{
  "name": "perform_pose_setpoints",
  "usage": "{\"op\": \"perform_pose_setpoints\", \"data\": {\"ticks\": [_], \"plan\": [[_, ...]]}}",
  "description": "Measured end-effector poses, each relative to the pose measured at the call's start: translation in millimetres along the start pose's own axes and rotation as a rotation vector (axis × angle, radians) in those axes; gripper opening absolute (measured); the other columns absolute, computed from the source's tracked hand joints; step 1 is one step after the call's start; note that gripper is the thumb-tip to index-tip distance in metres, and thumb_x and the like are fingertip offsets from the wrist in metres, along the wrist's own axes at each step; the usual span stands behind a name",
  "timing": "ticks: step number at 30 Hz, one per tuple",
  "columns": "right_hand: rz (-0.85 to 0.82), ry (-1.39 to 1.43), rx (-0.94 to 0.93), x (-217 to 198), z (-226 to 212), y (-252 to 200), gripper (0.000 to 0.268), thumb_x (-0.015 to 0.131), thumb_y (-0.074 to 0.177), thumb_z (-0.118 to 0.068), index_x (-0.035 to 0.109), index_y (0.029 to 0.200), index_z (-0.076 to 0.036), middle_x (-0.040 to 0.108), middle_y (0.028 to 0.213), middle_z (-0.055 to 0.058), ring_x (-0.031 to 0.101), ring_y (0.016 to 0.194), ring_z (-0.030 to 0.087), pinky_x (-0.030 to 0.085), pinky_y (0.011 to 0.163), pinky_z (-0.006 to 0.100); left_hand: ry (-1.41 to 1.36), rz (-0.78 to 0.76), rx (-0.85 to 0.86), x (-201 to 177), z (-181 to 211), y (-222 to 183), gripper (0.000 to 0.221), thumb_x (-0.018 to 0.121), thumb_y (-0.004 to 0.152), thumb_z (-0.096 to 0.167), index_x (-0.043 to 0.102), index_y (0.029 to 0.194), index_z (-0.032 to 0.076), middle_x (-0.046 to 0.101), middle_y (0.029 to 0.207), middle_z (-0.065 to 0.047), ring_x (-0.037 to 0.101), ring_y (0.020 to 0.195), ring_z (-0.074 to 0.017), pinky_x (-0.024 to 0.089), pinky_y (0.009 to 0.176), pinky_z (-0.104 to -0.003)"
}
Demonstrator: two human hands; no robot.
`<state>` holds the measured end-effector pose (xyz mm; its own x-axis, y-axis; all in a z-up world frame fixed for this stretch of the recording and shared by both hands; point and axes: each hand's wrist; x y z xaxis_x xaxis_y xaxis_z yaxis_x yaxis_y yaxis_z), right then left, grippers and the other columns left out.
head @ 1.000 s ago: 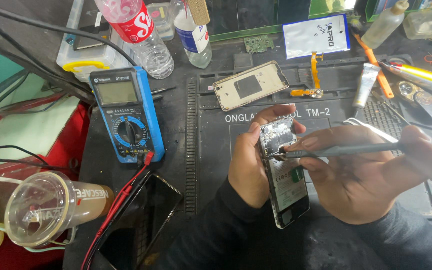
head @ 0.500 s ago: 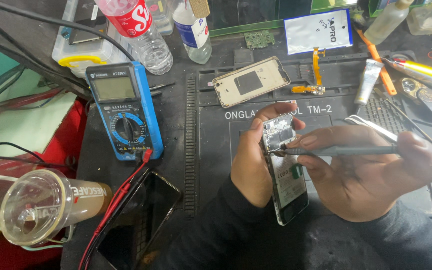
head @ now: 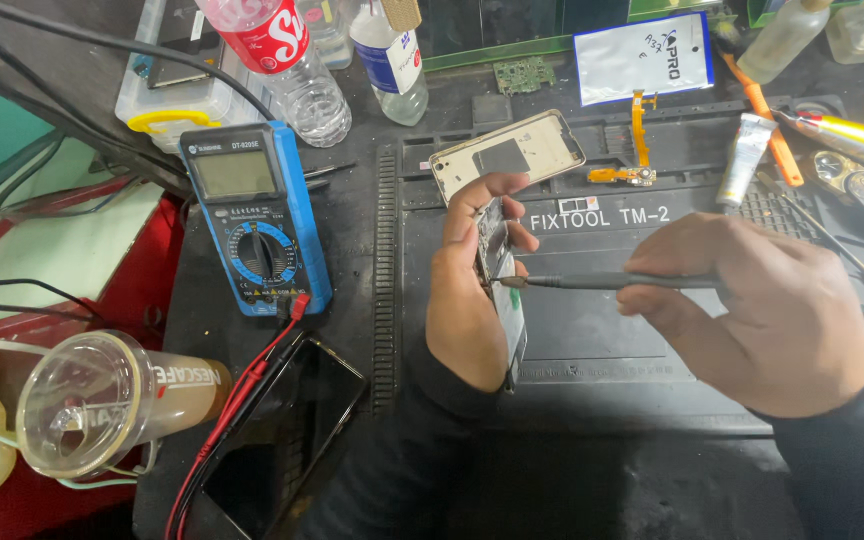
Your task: The person uses a metal tool to pry and separate the back cover from a smartphone. They then use the tool to disconnect internal ribbon cables and components before placing the back cover back onto the phone.
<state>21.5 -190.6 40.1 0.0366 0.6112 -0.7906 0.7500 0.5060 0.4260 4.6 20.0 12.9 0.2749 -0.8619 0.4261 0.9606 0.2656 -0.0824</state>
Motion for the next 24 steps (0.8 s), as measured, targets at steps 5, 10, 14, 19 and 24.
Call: {"op": "perform_pose_setpoints", "data": {"ticks": [5,10,14,19,24], "plan": [[-0.042,0.082,0.038,1,4,4,0.029,0.053,0.098,-0.036,0.063,0.094,-0.009,0.068,0.083,0.001,0.067,0.074,0.019,0.051,0.069,0.035,0.097,-0.053,0.142,-3,0,-2,0.056,0.043,0.084,0.046,0.064,0.124,0.013,0.056,0.111,-0.003,0.057,0.088,-0.0088,0.043,0.071,-0.026],[-0.048,0.092,-0.160,2,-2,14,0.052,0.035,0.104,-0.036,0.061,0.067,-0.011,0.060,0.058,-0.002,0.057,0.051,0.017,0.043,0.049,0.032,0.093,-0.061,0.140,-6,0,1,0.061,0.048,0.080,0.051,0.065,0.124,0.012,0.053,0.112,-0.003,0.054,0.087,-0.0071,0.041,0.061,-0.022],[-0.074,0.151,-0.100,9,-2,14,0.024,0.052,0.100,-0.031,0.062,0.095,-0.010,0.068,0.086,0.001,0.065,0.072,0.021,0.050,0.066,0.036,0.107,-0.072,0.155,-16,-6,10,0.056,0.047,0.081,0.049,0.065,0.122,0.016,0.053,0.112,-0.004,0.053,0.086,-0.0068,0.041,0.061,-0.023],[-0.108,0.217,0.054,10,-5,14,0.033,0.063,0.095,-0.031,0.057,0.118,-0.007,0.073,0.103,0.003,0.074,0.082,0.019,0.058,0.075,0.034,0.130,-0.031,0.154,-9,5,2,0.053,0.046,0.082,0.048,0.066,0.120,0.018,0.055,0.114,-0.003,0.052,0.090,-0.0073,0.039,0.066,-0.024],[-0.056,0.134,-0.052,9,-2,11,0.037,0.050,0.099,-0.038,0.069,0.106,-0.008,0.076,0.095,0.003,0.071,0.072,0.023,0.052,0.067,0.037,0.193,-0.099,0.163,-11,1,4,0.057,0.044,0.084,0.052,0.064,0.122,0.014,0.053,0.113,-0.004,0.052,0.090,-0.0088,0.043,0.068,-0.024]]}}
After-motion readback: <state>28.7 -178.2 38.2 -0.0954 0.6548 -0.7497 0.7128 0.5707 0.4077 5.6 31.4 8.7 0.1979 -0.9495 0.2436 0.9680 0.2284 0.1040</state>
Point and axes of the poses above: each hand's wrist, its own y-axis towards the middle knuckle, its own x-axis out of the palm, z = x × y
